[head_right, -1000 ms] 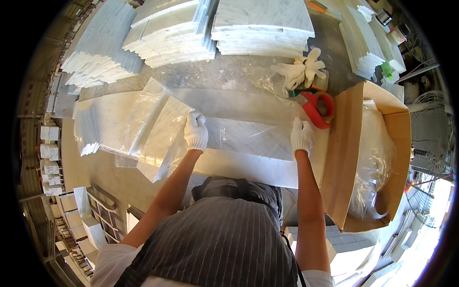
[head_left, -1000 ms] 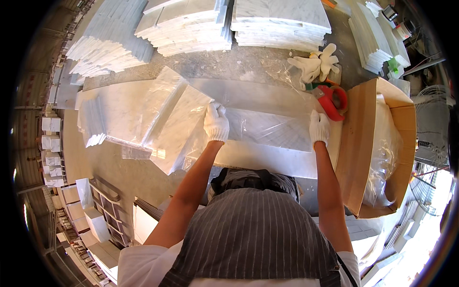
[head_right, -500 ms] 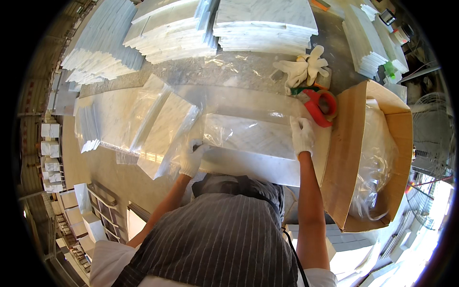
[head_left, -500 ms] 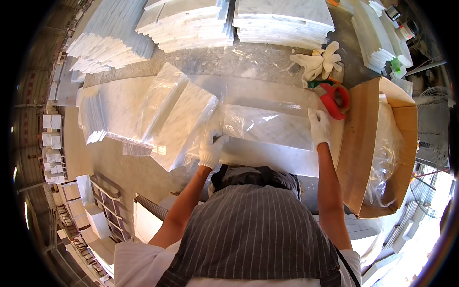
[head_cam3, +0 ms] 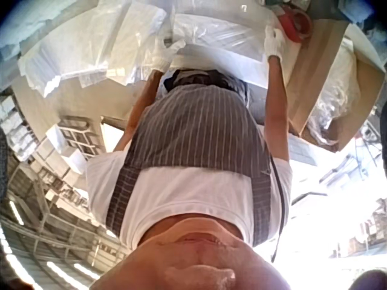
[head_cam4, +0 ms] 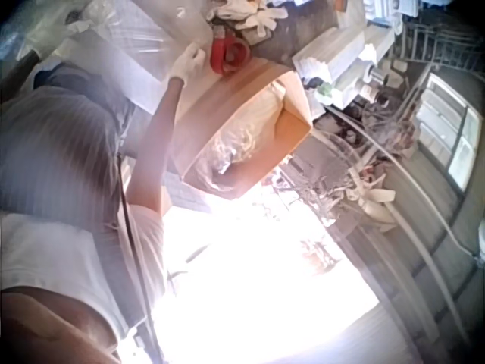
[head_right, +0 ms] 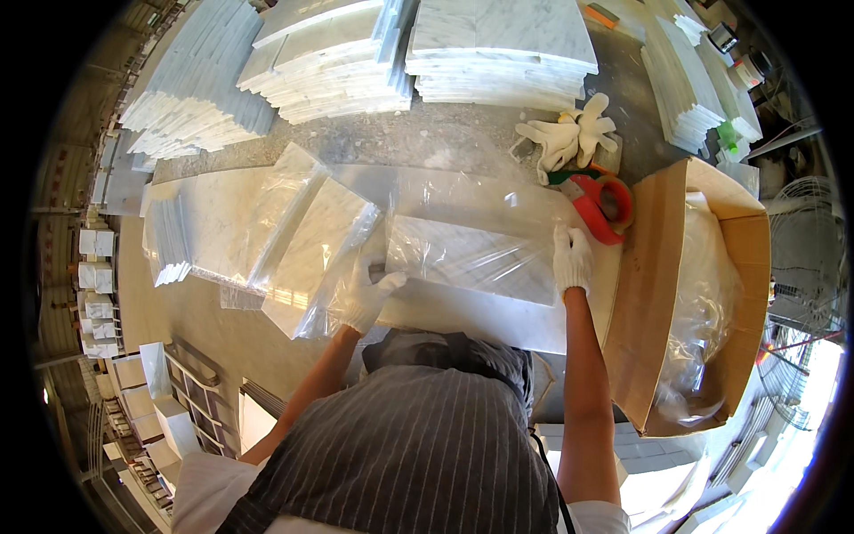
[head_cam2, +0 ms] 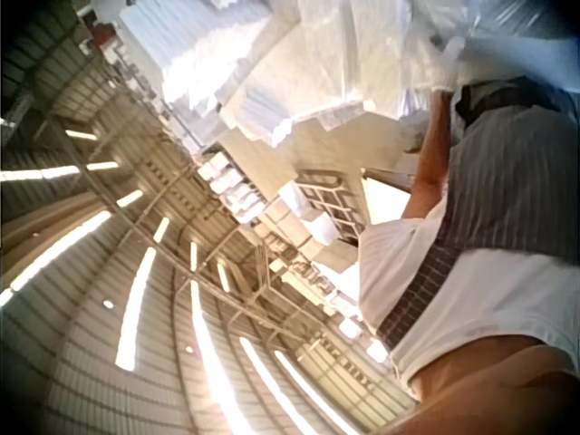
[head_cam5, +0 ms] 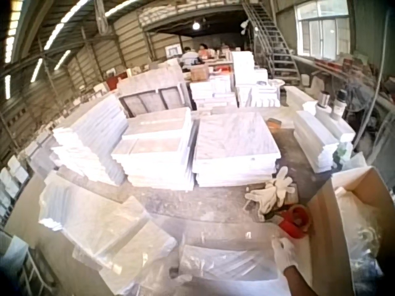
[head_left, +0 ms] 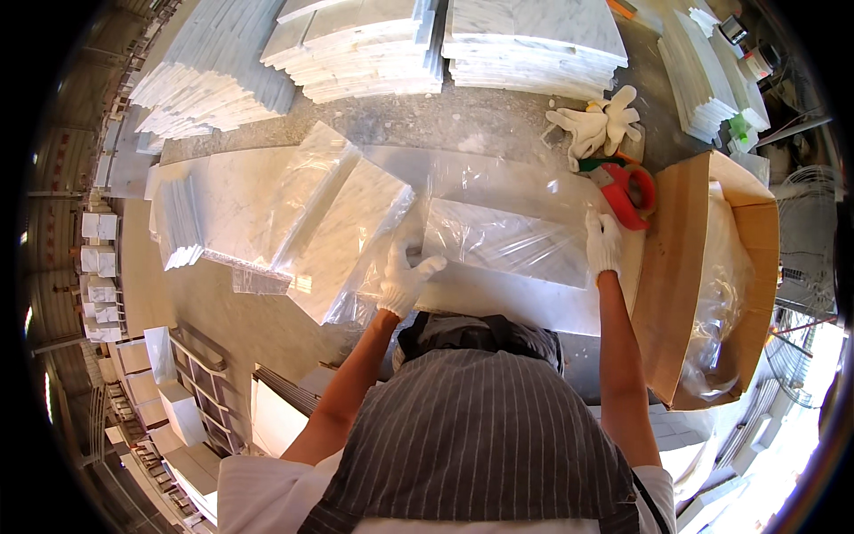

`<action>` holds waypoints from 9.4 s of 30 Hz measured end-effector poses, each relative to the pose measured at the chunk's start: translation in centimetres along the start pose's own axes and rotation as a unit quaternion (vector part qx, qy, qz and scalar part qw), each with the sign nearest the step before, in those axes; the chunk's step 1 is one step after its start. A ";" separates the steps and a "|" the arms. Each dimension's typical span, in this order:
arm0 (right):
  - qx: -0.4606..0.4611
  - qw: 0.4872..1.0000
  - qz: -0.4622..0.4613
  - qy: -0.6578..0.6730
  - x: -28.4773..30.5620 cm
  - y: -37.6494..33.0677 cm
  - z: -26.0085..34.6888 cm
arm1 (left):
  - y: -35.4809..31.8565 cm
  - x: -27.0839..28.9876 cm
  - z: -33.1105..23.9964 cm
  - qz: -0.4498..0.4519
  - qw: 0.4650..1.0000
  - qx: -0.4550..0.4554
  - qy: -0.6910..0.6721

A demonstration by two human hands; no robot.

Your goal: The person wraps white rectangular panels in clear plastic bags, seals them with a tape dispenser, and stacks them. They then assemble a cardboard box and place the wrapped panels inside.

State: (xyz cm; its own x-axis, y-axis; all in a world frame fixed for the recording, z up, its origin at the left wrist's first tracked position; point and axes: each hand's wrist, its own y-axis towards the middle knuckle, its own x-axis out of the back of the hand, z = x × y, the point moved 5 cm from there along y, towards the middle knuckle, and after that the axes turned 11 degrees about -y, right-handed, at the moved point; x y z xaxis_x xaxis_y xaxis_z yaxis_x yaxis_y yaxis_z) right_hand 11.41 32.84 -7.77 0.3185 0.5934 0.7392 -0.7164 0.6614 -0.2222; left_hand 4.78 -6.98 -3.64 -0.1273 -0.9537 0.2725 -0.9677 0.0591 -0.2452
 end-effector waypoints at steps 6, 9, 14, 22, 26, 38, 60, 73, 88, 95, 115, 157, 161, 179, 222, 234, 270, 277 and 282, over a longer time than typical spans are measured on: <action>-0.011 1.000 -0.017 -0.002 0.2 -0.6 0.5 | 0.5 0.4 0.3 0.022 1.000 0.017 -0.012; -0.018 1.000 -0.002 0.003 0.6 -0.9 1.1 | 1.2 0.9 0.1 0.029 0.996 -0.045 0.068; -0.006 1.000 -0.016 0.008 0.4 -0.8 0.4 | 2.2 1.6 1.3 0.045 0.992 0.079 -0.088; -0.017 1.000 0.006 0.006 0.4 -0.6 0.4 | 1.5 -0.1 -2.5 0.069 0.998 0.011 0.001; 0.016 0.999 -0.030 0.006 0.0 -0.4 -0.2 | 1.2 -0.5 -2.2 0.054 0.998 0.006 0.042; -0.003 1.000 -0.020 0.010 -0.2 -0.1 -0.8 | 2.8 0.2 -1.0 0.031 0.996 -0.087 0.012; 0.021 1.000 -0.011 0.004 0.0 -0.2 -0.4 | 0.7 0.0 -2.4 0.124 0.991 0.026 -0.033; 0.023 1.000 -0.003 0.019 0.1 -0.2 -0.1 | 2.1 1.4 0.0 0.029 0.998 0.040 -0.041; 0.032 0.999 0.006 0.031 -0.1 0.1 -0.5 | 2.6 -0.6 -2.1 -0.014 0.995 -0.087 0.051; 0.048 0.998 0.014 0.039 0.4 0.2 -0.3 | 3.7 0.2 -0.8 -0.041 0.997 -0.059 0.018; 0.006 0.998 -0.022 -0.050 0.1 -0.5 1.7 | 5.5 -7.6 -8.1 0.104 0.829 -0.398 0.378; -0.075 0.995 -0.063 -0.031 -0.4 0.1 0.4 | 47.7 23.6 -25.6 -0.086 0.993 0.028 0.080; -0.084 0.995 -0.056 -0.022 -0.5 0.0 -0.4 | 41.9 14.5 -32.8 -0.068 0.880 -0.301 0.360; -0.119 0.991 -0.052 -0.009 0.6 -0.6 2.5 | 41.1 4.8 -33.1 0.226 0.809 -0.168 0.516; -0.066 0.980 0.138 0.130 0.4 1.8 -0.6 | 0.4 -15.6 -10.3 0.362 0.709 -0.423 0.433; -0.081 0.955 0.225 0.177 0.4 2.7 -1.9 | 0.5 -16.6 -9.7 0.385 0.694 -0.396 0.461; 0.342 0.924 0.131 0.108 12.5 -13.5 7.9 | 8.5 -4.3 -12.4 0.350 0.927 -0.056 0.122; 0.378 0.918 -0.002 -0.118 8.5 -17.7 5.1 | 3.2 1.2 -10.1 0.325 0.853 -0.329 0.243; 0.319 0.937 -0.014 -0.140 3.9 -18.4 0.5 | -0.2 1.7 -6.8 0.284 0.756 -0.410 0.423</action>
State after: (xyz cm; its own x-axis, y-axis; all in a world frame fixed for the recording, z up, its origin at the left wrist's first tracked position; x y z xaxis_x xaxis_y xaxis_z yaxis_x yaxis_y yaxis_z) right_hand 25.52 22.73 -0.52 0.2325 0.3771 0.8965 -0.9638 0.2133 0.1602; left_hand 3.24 -6.55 3.18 -0.3303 -0.1958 0.9234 -0.4700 0.8825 0.0190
